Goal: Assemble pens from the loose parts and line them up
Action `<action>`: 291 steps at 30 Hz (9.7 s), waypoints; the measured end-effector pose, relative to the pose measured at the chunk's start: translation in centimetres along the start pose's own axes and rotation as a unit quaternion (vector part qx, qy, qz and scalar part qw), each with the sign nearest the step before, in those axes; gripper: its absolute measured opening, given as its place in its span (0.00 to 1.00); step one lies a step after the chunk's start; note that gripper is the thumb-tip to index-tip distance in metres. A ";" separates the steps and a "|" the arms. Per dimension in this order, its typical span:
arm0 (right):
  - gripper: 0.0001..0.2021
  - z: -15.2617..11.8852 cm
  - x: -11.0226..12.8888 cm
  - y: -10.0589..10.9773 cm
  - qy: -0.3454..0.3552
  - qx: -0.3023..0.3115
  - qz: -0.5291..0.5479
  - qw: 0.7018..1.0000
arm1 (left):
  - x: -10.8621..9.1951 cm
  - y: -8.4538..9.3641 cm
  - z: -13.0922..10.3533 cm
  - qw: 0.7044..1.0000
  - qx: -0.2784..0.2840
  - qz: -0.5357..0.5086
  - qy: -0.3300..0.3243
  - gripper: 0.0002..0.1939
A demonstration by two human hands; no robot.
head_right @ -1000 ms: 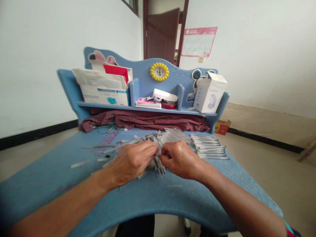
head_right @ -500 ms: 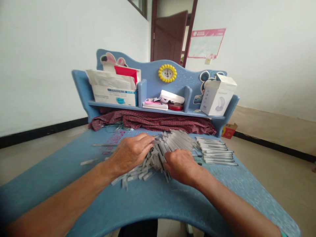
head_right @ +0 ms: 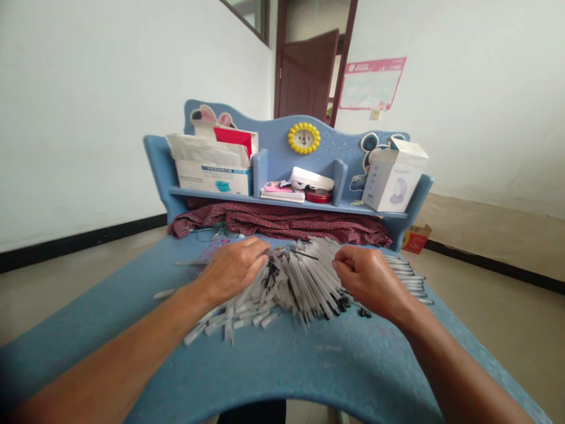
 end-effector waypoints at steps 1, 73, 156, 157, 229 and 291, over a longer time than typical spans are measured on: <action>0.10 -0.3 -0.2 0.0 -0.012 0.006 0.037 0.999 | 0.2 -0.1 0.1 1.000 0.004 0.003 0.006 0.08; 0.10 -5.5 -7.0 -2.6 -0.047 0.232 -0.287 0.928 | -3.5 1.2 -0.6 0.927 0.067 -0.366 -0.041 0.07; 0.19 -1.0 4.3 -3.4 0.088 0.109 0.083 0.987 | -6.8 1.8 -3.2 0.974 0.007 -0.119 -0.193 0.05; 0.18 -1.0 4.2 -3.4 0.082 0.105 0.098 0.986 | -6.8 1.9 -3.2 0.974 0.003 -0.117 -0.193 0.05; 0.15 -1.1 1.0 -2.2 -0.002 0.094 0.057 0.994 | -4.5 4.9 -2.6 0.965 -0.148 -0.188 -0.106 0.04; 0.12 -3.3 9.4 -14.2 0.224 0.307 -0.285 0.880 | 2.6 2.5 -0.6 0.761 -0.052 -0.627 0.158 0.07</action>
Point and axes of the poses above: each hand's wrist, its own z-axis towards the middle knuckle, its own y-axis out of the back of the hand, x = y × z, the point moved 10 cm from there along z, towards the middle knuckle, and after that the axes turned 10 degrees about y, right-handed, at the moved point
